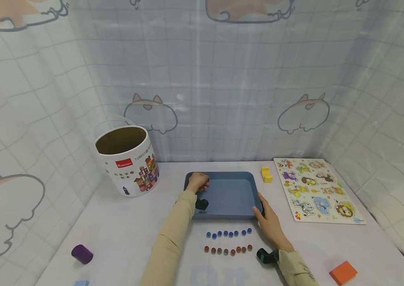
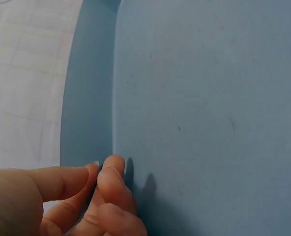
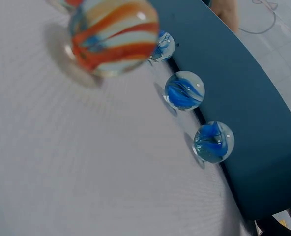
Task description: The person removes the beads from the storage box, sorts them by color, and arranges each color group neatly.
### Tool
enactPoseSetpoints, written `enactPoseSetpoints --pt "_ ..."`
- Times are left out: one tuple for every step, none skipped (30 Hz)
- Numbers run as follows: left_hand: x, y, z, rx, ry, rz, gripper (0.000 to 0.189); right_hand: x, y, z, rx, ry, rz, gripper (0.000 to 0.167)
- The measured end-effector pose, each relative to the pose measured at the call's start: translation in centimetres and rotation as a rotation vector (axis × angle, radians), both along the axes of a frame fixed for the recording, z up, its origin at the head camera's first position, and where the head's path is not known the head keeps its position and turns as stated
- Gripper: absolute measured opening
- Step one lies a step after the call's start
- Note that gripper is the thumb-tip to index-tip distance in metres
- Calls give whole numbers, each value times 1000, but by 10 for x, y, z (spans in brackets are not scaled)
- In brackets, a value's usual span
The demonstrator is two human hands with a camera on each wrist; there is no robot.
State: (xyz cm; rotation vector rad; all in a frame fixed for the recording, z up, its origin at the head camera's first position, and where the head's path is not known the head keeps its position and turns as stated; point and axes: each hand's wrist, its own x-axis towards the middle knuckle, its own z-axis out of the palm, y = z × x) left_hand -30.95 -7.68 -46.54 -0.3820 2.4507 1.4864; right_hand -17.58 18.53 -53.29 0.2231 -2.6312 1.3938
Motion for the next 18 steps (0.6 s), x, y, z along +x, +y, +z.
enactPoseSetpoints --pt "0 0 -1 -12 5 -1 31 0 0 0 4 5 -1 61" --pt "1 0 -1 -26 13 -4 31 0 -1 0 5 7 -2 61" --pt "2 0 -2 -41 20 -7 30 1 -1 0 4 5 -3 61" --pt "2 -1 -2 -63 24 -8 29 1 -2 0 2 4 -3 61" --pt "3 -1 -3 -87 30 -14 28 1 -2 0 2 0 -1 61" --pt "3 -1 -3 -109 33 -17 27 1 -3 0 2 -7 0 62" --pt "4 -1 -3 -126 34 -19 26 1 -3 0 7 -10 1 62" --pt "4 -1 -3 -142 35 -25 25 1 -3 0 1 -17 2 62" --pt "5 -1 -3 -154 33 -29 24 1 -3 0 -2 -22 3 63" --pt "5 -1 -2 -164 34 -35 22 1 -3 0 -3 -22 4 63" --pt "5 0 -1 -171 32 -47 22 2 -3 0 -4 -24 5 63" --pt "6 0 0 -170 26 -58 21 2 -3 0 -5 -22 5 63" --pt "6 0 2 -168 23 -76 21 1 -2 0 0 -16 3 62" --pt "7 0 4 -157 21 -98 21 2 -2 0 -2 -12 1 62" --pt "8 0 6 -139 15 -119 22 1 -1 0 1 -9 -1 62" --pt "9 0 9 -117 10 -139 22 1 -1 0 2 -4 -2 62" --pt "10 0 12 -91 5 -159 23 1 -1 -1 4 -1 -3 61" --pt "12 -1 15 -58 5 -174 24 1 0 0 5 -1 -4 61"
